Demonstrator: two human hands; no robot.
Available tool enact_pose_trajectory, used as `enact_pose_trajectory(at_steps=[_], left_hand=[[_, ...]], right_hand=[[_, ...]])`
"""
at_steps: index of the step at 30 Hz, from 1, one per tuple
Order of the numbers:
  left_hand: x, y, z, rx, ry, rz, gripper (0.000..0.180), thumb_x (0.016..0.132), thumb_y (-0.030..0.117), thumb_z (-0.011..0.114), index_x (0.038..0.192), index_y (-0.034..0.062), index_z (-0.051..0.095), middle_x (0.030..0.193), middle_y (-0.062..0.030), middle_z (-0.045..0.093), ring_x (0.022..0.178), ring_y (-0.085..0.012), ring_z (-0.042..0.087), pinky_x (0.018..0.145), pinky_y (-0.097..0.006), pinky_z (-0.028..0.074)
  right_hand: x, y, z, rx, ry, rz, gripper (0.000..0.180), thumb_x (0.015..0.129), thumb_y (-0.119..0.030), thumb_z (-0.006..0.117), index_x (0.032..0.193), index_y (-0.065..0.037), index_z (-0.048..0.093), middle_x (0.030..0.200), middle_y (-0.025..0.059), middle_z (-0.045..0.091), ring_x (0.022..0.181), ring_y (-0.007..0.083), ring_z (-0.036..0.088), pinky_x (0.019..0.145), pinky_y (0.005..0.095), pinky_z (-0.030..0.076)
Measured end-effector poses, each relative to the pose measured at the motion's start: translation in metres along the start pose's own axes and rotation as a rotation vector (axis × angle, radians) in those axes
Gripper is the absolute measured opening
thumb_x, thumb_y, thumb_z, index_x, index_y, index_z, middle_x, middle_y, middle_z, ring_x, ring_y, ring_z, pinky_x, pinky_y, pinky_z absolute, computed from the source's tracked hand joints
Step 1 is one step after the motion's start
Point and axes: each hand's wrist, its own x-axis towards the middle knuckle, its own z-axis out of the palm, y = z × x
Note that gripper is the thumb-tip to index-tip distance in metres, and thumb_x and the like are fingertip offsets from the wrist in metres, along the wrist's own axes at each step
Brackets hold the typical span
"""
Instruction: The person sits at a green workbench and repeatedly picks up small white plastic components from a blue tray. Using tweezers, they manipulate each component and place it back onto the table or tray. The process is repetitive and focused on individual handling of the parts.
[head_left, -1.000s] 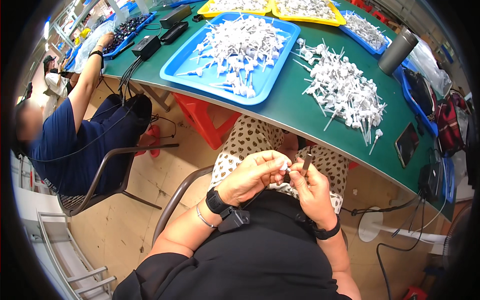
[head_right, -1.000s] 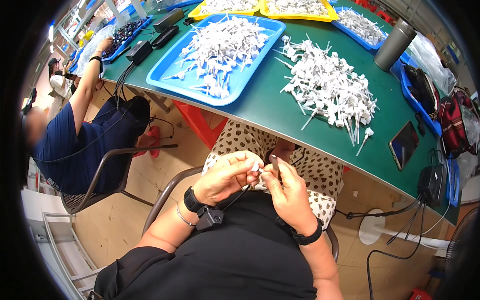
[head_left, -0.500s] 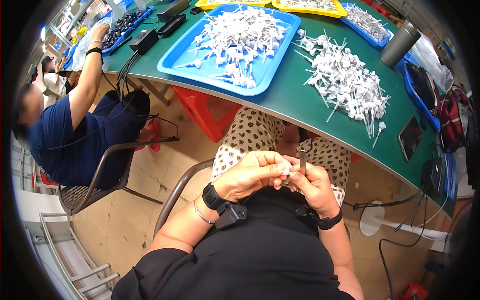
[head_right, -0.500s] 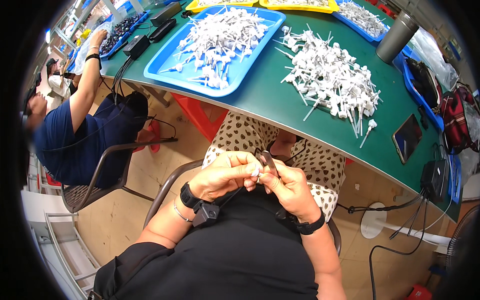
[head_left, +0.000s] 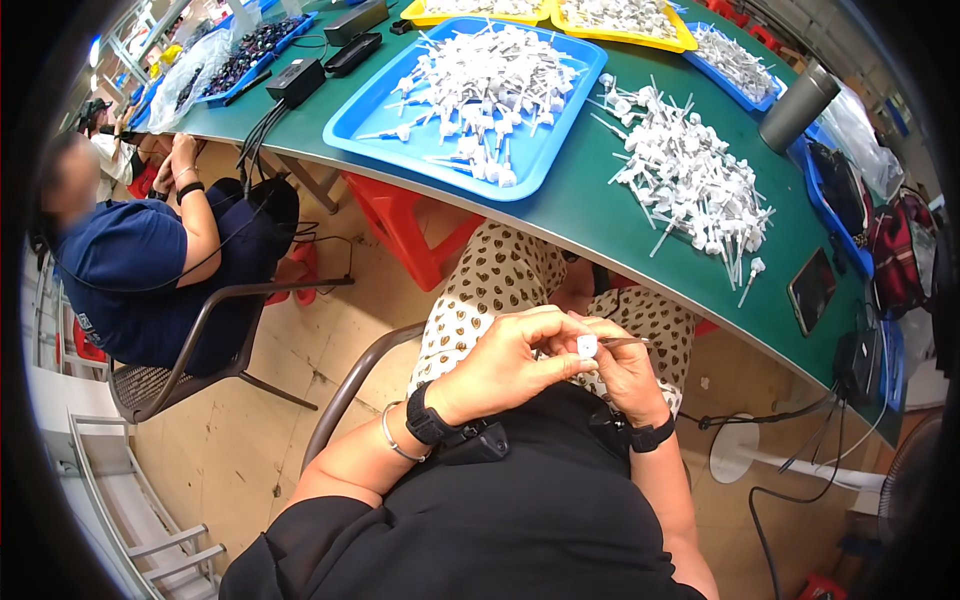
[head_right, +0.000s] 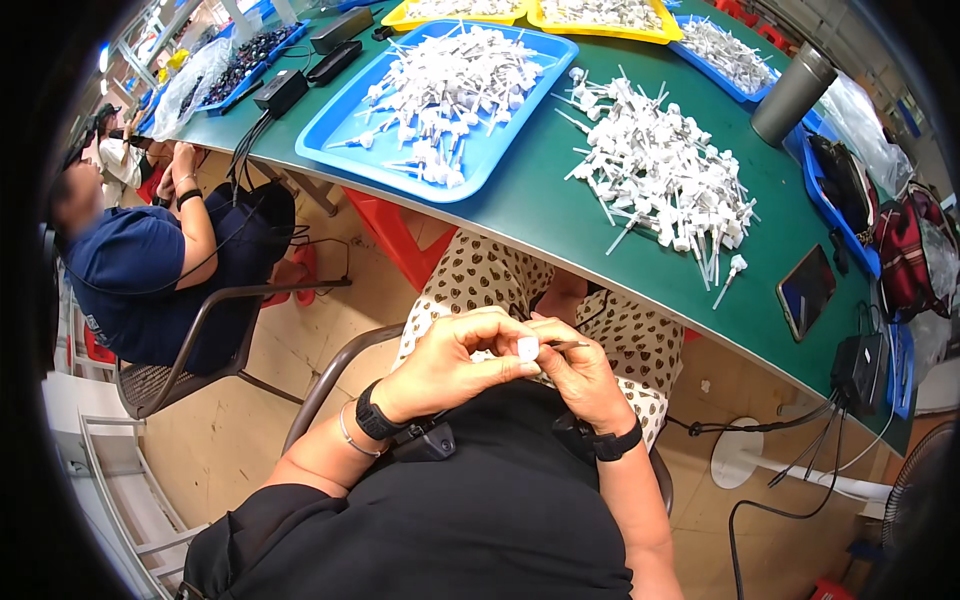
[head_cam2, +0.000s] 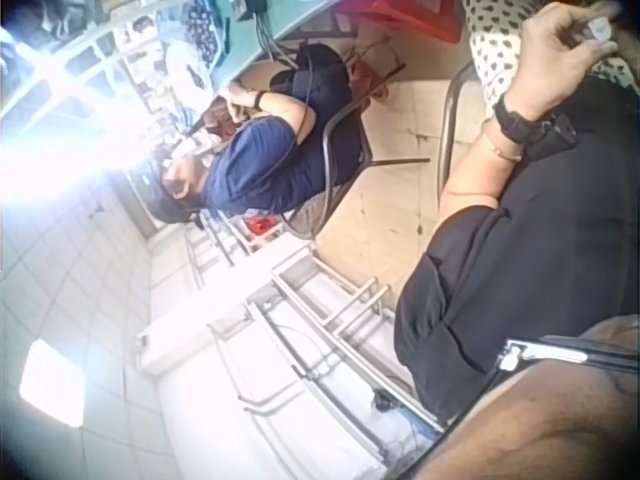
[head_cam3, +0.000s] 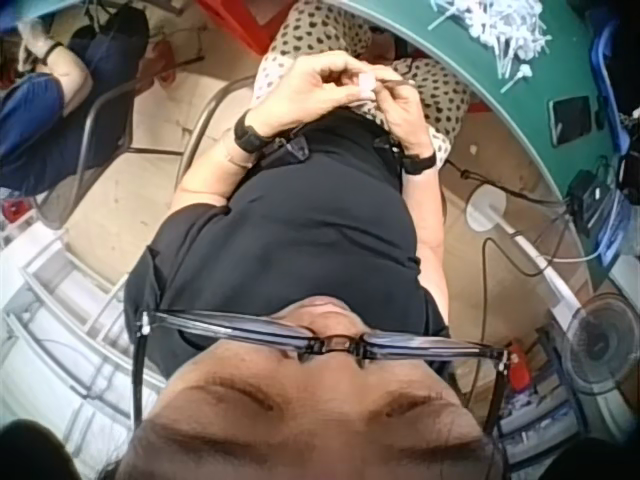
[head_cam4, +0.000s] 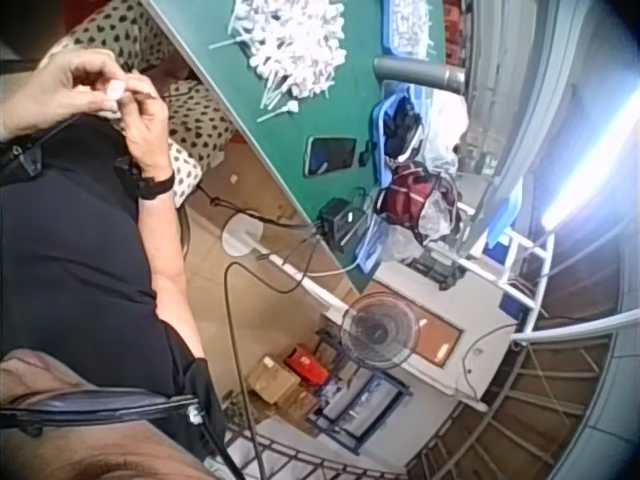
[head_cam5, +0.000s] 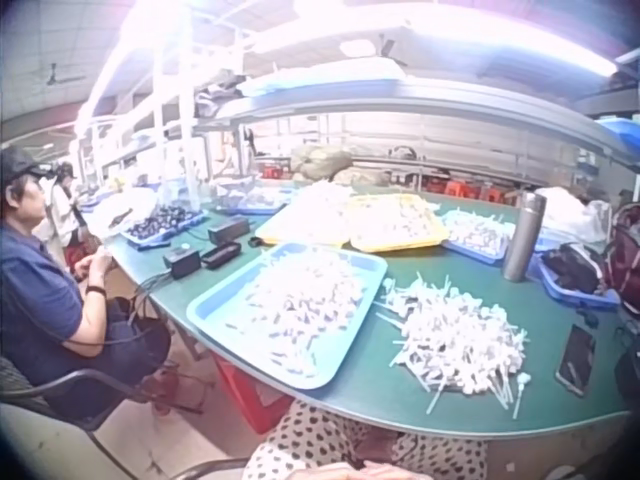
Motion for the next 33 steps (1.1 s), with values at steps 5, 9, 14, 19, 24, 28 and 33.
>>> enact_pose_trajectory(at_steps=[5, 9, 14, 19, 24, 28, 33], left_hand=[[0.001, -0.004, 0.001, 0.121, 0.027, 0.105, 0.020, 0.088, 0.007, 0.075, 0.107, 0.0028, 0.069, 0.084, -0.0023, 0.062, 0.075, -0.0087, 0.060, 0.067, -0.025, 0.049], [0.003, -0.005, 0.001, 0.142, 0.024, 0.113, 0.020, 0.087, 0.007, 0.075, 0.106, 0.0029, 0.069, 0.084, -0.0023, 0.062, 0.075, -0.0090, 0.060, 0.067, -0.025, 0.050], [0.004, -0.005, 0.001, 0.162, 0.017, 0.134, 0.021, 0.086, 0.006, 0.076, 0.105, 0.0029, 0.069, 0.084, -0.0026, 0.062, 0.074, -0.0094, 0.060, 0.067, -0.025, 0.050], [0.004, -0.006, 0.000, 0.185, 0.012, 0.156, 0.022, 0.085, 0.006, 0.077, 0.105, 0.0031, 0.068, 0.085, -0.0026, 0.062, 0.075, -0.0096, 0.060, 0.068, -0.026, 0.050], [0.003, 0.004, -0.002, 0.209, -0.024, 0.137, 0.021, 0.090, 0.007, 0.072, 0.109, 0.0028, 0.068, 0.087, -0.0028, 0.063, 0.078, -0.0096, 0.061, 0.070, -0.025, 0.051], [0.003, 0.004, -0.006, -0.023, -0.052, -0.002, 0.021, 0.097, 0.009, 0.063, 0.116, 0.0008, 0.067, 0.090, -0.0030, 0.065, 0.084, -0.0099, 0.063, 0.075, -0.025, 0.053], [0.003, 0.013, -0.012, -0.067, -0.120, -0.094, 0.024, 0.101, 0.012, 0.058, 0.120, -0.0007, 0.066, 0.097, -0.0043, 0.067, 0.089, -0.0101, 0.064, 0.080, -0.025, 0.053]], right_hand=[[0.000, -0.001, 0.002, 0.053, 0.014, 0.038, 0.018, 0.103, -0.016, 0.055, 0.112, -0.004, 0.064, 0.113, 0.0060, 0.062, 0.108, 0.0162, 0.057, 0.102, 0.0356, 0.043], [0.001, 0.000, 0.000, 0.025, -0.012, 0.000, 0.019, 0.103, -0.017, 0.055, 0.113, -0.003, 0.063, 0.116, 0.0077, 0.059, 0.108, 0.0167, 0.057, 0.094, 0.0311, 0.047], [0.001, -0.001, 0.000, 0.056, 0.005, 0.021, 0.019, 0.103, -0.017, 0.055, 0.113, -0.003, 0.064, 0.114, 0.0078, 0.060, 0.105, 0.0170, 0.057, 0.093, 0.0317, 0.047], [0.002, -0.002, 0.000, 0.014, -0.006, -0.018, 0.018, 0.103, -0.016, 0.056, 0.113, -0.003, 0.064, 0.112, 0.0081, 0.060, 0.104, 0.0172, 0.058, 0.091, 0.0311, 0.048], [0.002, -0.003, 0.001, 0.043, 0.037, 0.001, 0.017, 0.101, -0.016, 0.057, 0.111, -0.005, 0.066, 0.108, 0.0060, 0.064, 0.104, 0.0162, 0.059, 0.103, 0.0361, 0.042], [0.002, 0.003, -0.006, -0.034, 0.025, -0.028, 0.015, 0.100, -0.014, 0.060, 0.109, -0.006, 0.067, 0.103, 0.0031, 0.067, 0.102, 0.0151, 0.061, 0.115, 0.0425, 0.030], [0.000, 0.002, -0.005, -0.030, 0.026, -0.016, 0.017, 0.099, -0.014, 0.061, 0.111, -0.006, 0.068, 0.101, 0.0028, 0.069, 0.101, 0.0146, 0.062, 0.118, 0.0457, 0.027]])
